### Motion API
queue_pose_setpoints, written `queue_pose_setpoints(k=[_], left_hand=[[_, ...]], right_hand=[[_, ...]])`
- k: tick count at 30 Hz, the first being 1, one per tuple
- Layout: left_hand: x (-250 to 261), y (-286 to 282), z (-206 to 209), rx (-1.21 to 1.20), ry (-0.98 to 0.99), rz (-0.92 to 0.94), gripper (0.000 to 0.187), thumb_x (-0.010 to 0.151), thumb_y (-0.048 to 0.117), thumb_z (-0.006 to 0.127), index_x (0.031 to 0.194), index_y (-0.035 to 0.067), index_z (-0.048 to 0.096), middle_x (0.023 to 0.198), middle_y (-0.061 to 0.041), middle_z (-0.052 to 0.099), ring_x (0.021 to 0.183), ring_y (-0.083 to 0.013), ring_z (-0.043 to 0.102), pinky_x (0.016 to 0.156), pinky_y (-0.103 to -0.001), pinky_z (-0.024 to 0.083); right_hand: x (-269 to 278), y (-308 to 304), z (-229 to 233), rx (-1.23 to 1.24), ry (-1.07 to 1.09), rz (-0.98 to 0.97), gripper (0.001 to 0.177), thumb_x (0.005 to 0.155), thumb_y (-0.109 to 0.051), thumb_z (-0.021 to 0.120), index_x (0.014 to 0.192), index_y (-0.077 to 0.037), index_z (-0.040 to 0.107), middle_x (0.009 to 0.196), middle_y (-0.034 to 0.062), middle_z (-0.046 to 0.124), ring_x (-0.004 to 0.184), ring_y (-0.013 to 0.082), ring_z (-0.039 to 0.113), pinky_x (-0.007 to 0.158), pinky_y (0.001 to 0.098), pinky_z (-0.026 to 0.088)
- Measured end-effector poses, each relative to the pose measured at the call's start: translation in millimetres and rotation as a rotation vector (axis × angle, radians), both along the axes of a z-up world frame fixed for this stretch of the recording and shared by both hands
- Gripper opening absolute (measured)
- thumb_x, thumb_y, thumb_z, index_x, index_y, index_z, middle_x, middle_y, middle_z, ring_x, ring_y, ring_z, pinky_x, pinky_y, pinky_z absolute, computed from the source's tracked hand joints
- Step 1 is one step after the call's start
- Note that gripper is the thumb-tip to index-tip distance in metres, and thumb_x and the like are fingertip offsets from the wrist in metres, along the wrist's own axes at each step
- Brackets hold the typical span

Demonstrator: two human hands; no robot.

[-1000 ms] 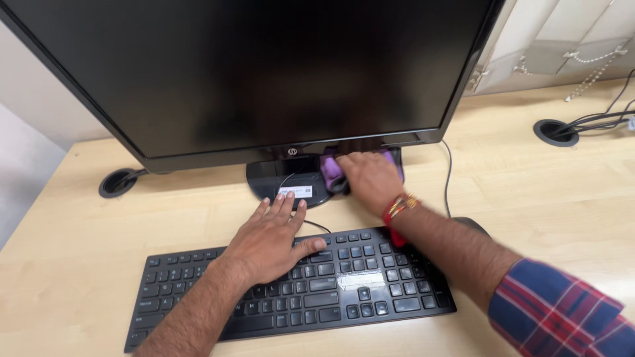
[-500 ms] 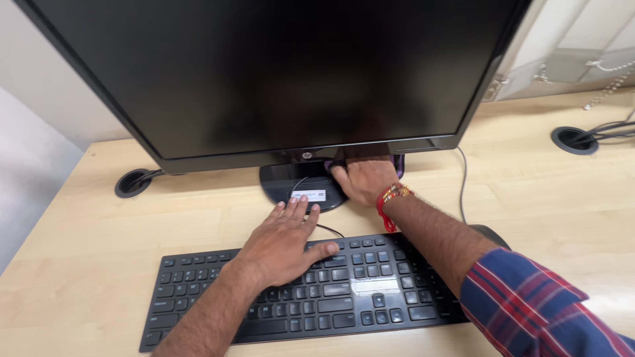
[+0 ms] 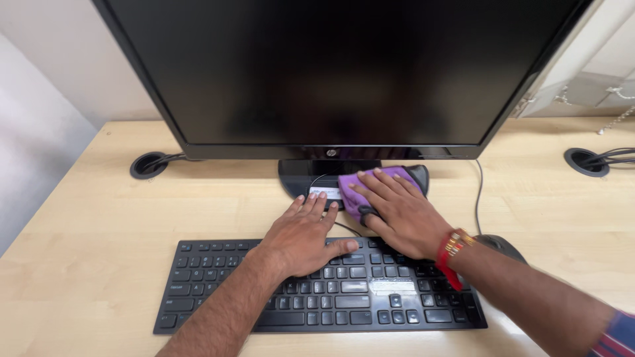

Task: The person wipes the computer monitor, its base, and the keyboard with a cloth by hand.

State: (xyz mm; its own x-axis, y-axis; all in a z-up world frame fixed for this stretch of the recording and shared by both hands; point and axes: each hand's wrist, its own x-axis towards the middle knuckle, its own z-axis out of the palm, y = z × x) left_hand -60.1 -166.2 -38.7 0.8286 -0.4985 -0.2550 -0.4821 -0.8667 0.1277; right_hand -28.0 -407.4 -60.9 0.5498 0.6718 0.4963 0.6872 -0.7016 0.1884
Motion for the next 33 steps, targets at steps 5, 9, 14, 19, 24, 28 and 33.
queue_pose_setpoints(k=[5, 9, 14, 19, 24, 28, 33], left_hand=[[-1.3, -1.0, -1.9, 0.023, 0.011, 0.014, 0.1, 0.089, 0.081, 0.019, 0.16, 0.011, 0.02, 0.168, -0.017, 0.012, 0.156, -0.0301, 0.005, 0.127, -0.045, 0.005], [-0.2, -4.6, 0.4, 0.054, 0.012, 0.017, 0.1, 0.089, 0.08, 0.018, 0.161, 0.011, 0.018, 0.168, -0.018, 0.01, 0.157, -0.0308, 0.003, 0.128, -0.045, 0.004], [-0.1, -2.8, -0.9, 0.042, 0.019, 0.011, 0.1, 0.089, 0.081, 0.016, 0.161, 0.01, 0.017, 0.169, -0.017, 0.009, 0.157, -0.03, 0.002, 0.128, -0.045, 0.003], [1.1, -2.7, -4.5, 0.027, -0.024, -0.009, 0.1, 0.089, 0.08, 0.016, 0.16, 0.01, 0.018, 0.168, -0.018, 0.01, 0.157, -0.0294, 0.004, 0.127, -0.045, 0.002], [-4.3, -4.1, -3.2, -0.014, -0.044, -0.002, 0.103, 0.091, 0.079, 0.018, 0.159, 0.003, 0.018, 0.167, -0.021, 0.012, 0.156, -0.0324, 0.005, 0.127, -0.045, 0.003], [-4.4, 0.2, -3.5, -0.017, 0.006, -0.001, 0.1, 0.091, 0.08, 0.02, 0.157, 0.005, 0.023, 0.169, -0.019, 0.008, 0.157, -0.0322, 0.002, 0.127, -0.044, 0.003], [-4.0, 8.1, -2.5, -0.068, -0.01, -0.018, 0.101, 0.092, 0.078, 0.017, 0.157, 0.001, 0.024, 0.167, -0.02, 0.017, 0.157, -0.0295, 0.009, 0.128, -0.044, 0.006]], right_hand=[[30.3, 18.6, 11.0, -0.057, 0.439, -0.498, 0.056, 0.097, -0.046, 0.036, 0.14, -0.015, 0.055, 0.129, 0.0128, 0.067, 0.121, 0.0313, 0.063, 0.107, 0.0474, 0.043], [55.9, 40.1, 18.1, -0.121, 0.597, -0.686, 0.052, 0.107, -0.048, 0.034, 0.123, -0.013, 0.069, 0.12, 0.0153, 0.073, 0.117, 0.0337, 0.067, 0.107, 0.0474, 0.047], [10.2, 12.3, -3.8, -0.047, 0.209, -0.151, 0.063, 0.099, -0.042, 0.038, 0.152, -0.008, 0.044, 0.151, 0.0211, 0.049, 0.138, 0.0365, 0.046, 0.113, 0.0526, 0.032], [-1.8, -10.0, 8.1, -0.046, 0.402, -0.139, 0.069, 0.096, -0.04, 0.043, 0.16, -0.013, 0.034, 0.158, 0.0214, 0.037, 0.151, 0.0385, 0.029, 0.123, 0.0543, 0.016], [8.3, 19.0, 11.3, 0.048, 0.444, -0.331, 0.064, 0.091, -0.036, 0.045, 0.15, -0.012, 0.042, 0.153, 0.013, 0.047, 0.146, 0.0284, 0.04, 0.125, 0.0469, 0.024], [-4.7, 21.5, -4.7, 0.087, 0.183, -0.017, 0.066, 0.088, -0.03, 0.051, 0.151, -0.01, 0.048, 0.149, 0.0183, 0.052, 0.14, 0.0371, 0.043, 0.119, 0.0529, 0.026], [21.3, -11.2, 15.1, -0.27, 0.277, -0.356, 0.031, 0.102, -0.033, 0.045, 0.123, -0.015, 0.057, 0.157, 0.0123, 0.051, 0.141, 0.0316, 0.048, 0.114, 0.0509, 0.034]])
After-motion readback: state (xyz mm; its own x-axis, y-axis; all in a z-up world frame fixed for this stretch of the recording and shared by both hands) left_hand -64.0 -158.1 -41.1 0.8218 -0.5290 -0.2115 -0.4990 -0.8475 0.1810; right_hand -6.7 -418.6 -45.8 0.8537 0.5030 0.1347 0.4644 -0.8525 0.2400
